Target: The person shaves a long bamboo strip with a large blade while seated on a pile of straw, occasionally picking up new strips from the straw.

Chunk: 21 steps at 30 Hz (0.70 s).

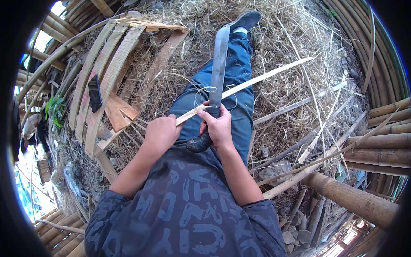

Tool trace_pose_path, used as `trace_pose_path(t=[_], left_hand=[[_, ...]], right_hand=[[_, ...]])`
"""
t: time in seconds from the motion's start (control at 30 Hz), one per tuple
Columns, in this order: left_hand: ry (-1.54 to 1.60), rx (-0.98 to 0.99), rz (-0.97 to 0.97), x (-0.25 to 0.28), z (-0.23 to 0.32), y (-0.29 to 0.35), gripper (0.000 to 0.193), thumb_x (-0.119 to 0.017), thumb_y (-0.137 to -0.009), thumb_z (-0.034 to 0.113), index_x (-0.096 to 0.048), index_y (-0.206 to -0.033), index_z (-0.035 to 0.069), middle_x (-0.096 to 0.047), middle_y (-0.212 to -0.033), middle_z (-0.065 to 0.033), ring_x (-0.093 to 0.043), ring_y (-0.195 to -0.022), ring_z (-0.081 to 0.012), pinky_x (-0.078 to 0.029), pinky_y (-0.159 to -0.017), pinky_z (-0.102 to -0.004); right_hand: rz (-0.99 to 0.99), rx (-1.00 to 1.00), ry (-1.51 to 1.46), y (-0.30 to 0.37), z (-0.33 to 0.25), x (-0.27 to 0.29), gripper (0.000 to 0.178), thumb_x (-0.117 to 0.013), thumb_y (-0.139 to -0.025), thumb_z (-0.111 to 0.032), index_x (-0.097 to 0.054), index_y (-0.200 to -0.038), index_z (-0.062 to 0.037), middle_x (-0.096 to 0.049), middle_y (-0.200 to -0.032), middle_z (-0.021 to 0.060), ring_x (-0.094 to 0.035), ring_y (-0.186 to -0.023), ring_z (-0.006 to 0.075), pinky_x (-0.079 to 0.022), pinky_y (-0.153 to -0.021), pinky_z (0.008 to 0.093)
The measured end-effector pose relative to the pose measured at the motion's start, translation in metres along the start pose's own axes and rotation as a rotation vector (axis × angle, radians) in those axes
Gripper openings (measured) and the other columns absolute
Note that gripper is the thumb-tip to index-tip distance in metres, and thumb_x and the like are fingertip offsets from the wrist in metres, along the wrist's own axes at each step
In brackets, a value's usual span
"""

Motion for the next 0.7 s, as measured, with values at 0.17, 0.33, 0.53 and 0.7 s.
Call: trace_pose_path(t=[0.17,0.33,0.53,0.7], left_hand=[[0.044,-0.008,-0.029,-0.003,0.001,0.001,0.04,-0.061,-0.09,0.04,-0.064,-0.083,0.001,-0.067,-0.071,-0.0199,-0.068,-0.069,-0.0368,-0.054,-0.063,-0.047],[0.077,-0.005,-0.075,-0.007,-0.003,-0.001,0.044,-0.06,-0.09,0.043,-0.065,-0.085,0.0,-0.067,-0.075,-0.0226,-0.068,-0.073,-0.0387,-0.054,-0.067,-0.0478],[0.171,0.065,-0.214,-0.021,-0.019,-0.008,0.05,-0.056,-0.093,0.045,-0.068,-0.085,-0.003,-0.067,-0.083,-0.0256,-0.066,-0.082,-0.0419,-0.052,-0.076,-0.0499],[0.222,0.084,-0.274,-0.03,-0.029,-0.014,0.051,-0.056,-0.092,0.046,-0.068,-0.087,-0.003,-0.067,-0.084,-0.0262,-0.066,-0.084,-0.0425,-0.051,-0.078,-0.0496]], right_hand=[[-0.007,0.0,0.066,0.001,0.009,-0.005,0.025,-0.069,-0.081,0.0,-0.056,-0.102,0.0008,-0.058,-0.067,0.0041,-0.053,-0.044,0.0091,-0.045,-0.038,0.0249],[0.003,0.056,0.22,0.002,0.005,0.004,0.017,-0.069,-0.082,-0.001,-0.057,-0.094,-0.0004,-0.061,-0.069,0.0051,-0.051,-0.043,0.0078,-0.043,-0.038,0.0241],[0.129,0.074,0.22,0.008,-0.02,0.05,0.018,-0.07,-0.084,-0.006,-0.055,-0.094,-0.0022,-0.061,-0.072,0.0077,-0.051,-0.044,0.01,-0.043,-0.039,0.025],[0.438,0.208,0.288,0.031,-0.07,0.148,0.021,-0.07,-0.084,-0.008,-0.055,-0.097,-0.0034,-0.063,-0.072,0.0073,-0.051,-0.045,0.0096,-0.044,-0.039,0.0246]])
Point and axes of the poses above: each hand's wrist, its own y-axis away from the middle knuckle, its own x-axis out of the back of the hand, z = x × y, the point moved 8 cm from there along -y, towards the middle knuckle
